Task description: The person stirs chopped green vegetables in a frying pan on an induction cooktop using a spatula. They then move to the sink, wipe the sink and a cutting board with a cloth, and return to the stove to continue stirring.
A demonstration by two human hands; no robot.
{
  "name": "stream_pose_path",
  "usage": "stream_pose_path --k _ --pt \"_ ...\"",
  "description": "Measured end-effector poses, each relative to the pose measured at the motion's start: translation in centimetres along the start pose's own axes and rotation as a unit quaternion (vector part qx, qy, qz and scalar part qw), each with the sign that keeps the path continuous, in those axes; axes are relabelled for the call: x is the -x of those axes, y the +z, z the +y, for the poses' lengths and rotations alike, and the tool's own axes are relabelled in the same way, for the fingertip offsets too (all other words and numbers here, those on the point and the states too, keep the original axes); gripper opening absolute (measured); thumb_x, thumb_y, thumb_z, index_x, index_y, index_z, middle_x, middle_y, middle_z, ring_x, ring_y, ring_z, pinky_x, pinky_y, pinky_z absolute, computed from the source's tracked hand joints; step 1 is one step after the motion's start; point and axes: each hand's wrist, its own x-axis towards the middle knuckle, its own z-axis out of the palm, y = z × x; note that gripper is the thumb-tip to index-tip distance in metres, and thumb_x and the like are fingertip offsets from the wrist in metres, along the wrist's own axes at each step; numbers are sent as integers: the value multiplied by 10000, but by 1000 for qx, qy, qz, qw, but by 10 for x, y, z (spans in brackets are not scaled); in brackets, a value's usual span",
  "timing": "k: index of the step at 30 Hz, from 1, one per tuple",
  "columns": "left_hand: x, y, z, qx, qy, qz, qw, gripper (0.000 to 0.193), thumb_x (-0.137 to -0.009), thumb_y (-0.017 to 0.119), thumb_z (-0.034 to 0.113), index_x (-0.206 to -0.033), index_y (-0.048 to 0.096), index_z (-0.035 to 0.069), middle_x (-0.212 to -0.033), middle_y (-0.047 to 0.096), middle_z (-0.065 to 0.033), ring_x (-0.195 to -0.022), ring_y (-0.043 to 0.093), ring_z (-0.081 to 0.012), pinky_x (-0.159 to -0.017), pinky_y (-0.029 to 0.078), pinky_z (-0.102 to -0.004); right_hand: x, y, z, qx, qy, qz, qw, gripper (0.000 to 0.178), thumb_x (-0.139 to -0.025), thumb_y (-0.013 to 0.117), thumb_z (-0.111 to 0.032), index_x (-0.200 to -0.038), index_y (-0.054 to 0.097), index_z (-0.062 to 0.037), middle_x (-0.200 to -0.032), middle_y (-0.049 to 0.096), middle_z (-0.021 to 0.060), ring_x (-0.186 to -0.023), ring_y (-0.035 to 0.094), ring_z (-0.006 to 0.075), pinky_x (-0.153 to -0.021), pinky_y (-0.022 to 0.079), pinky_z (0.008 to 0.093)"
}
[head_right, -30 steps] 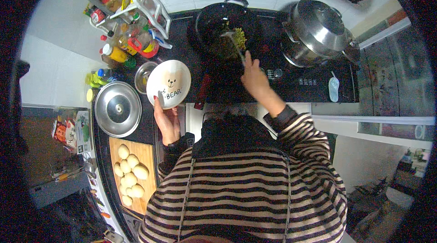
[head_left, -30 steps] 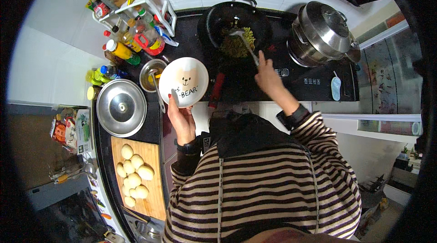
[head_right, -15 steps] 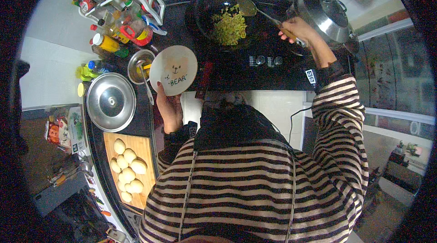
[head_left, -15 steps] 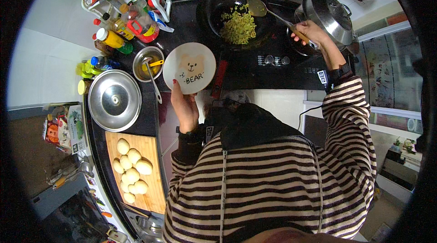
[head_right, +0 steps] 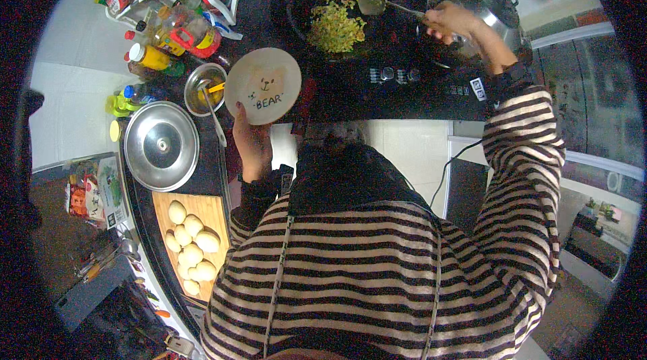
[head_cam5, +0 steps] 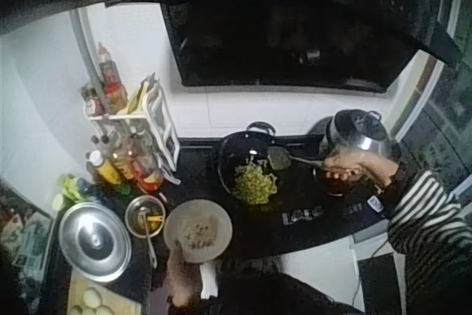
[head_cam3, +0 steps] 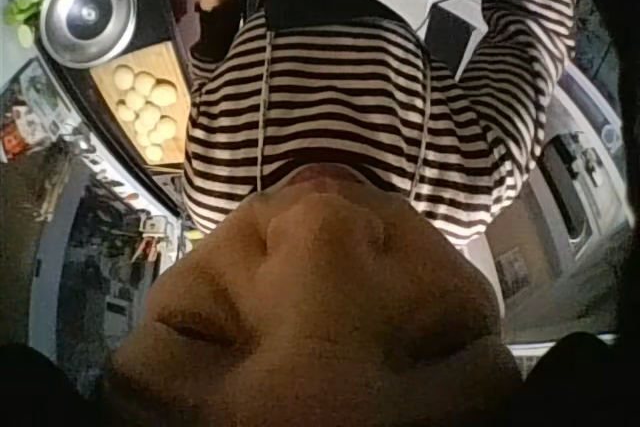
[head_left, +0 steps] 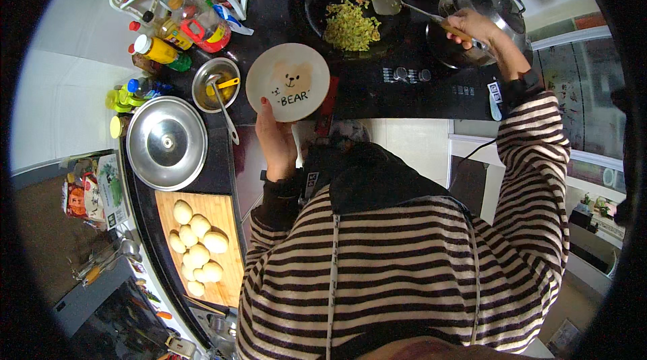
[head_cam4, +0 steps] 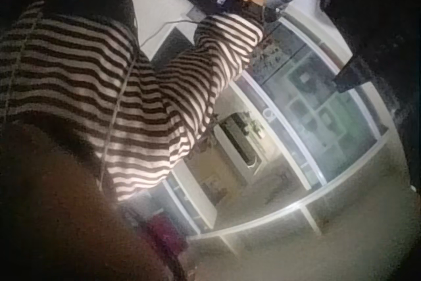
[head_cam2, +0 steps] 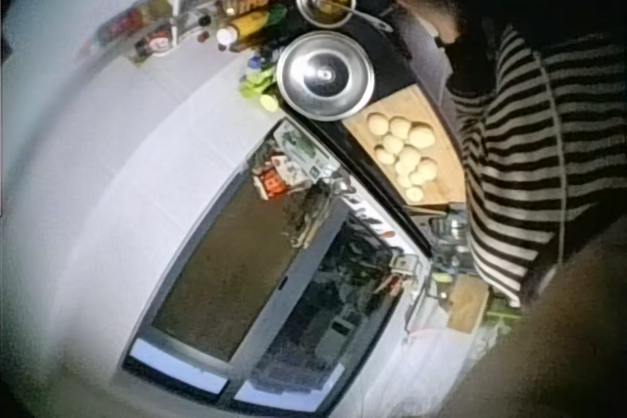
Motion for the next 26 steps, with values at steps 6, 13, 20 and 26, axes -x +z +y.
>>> stream_pose_path --k 6,13,20,26 --pt "-1 -3 3 -1 1 2 1000 439 -995 458 329 -1298 428 12 -1192 585 -111 -1043 603 -185 -773 494 -304 5 8 30 -322 170 -214 907 348 -968 460 -261 -1120 543 41 -719 515 31 -458 415 23 -299 314 126" --pt "0 -14 4 -74 25 3 997 384 -993 466 329 -1216 478 17 -1045 613 -83 -849 612 -151 -688 478 -277 -17 121 33 -455 58 -176 871 335 -925 605 -237 -1136 538 15 -740 506 17 -461 417 26 -317 289 144" --pt "-1 -17 2 -93 39 8 995 373 -993 455 342 -1189 486 26 -1028 604 -85 -861 597 -166 -667 469 -278 18 82 -15 0 -28 1 1000 411 -847 683 -199 -1189 579 3 -631 511 1 -403 460 75 -324 376 243" --pt "4 -12 12 -24 -30 8 999 498 -997 446 348 -1340 376 -5 -1250 544 -154 -1169 539 -255 -983 455 -407 -14 5 -7 89 25 -22 996 392 -849 666 -291 -1106 610 -1 -653 553 28 -423 505 105 -331 426 269"
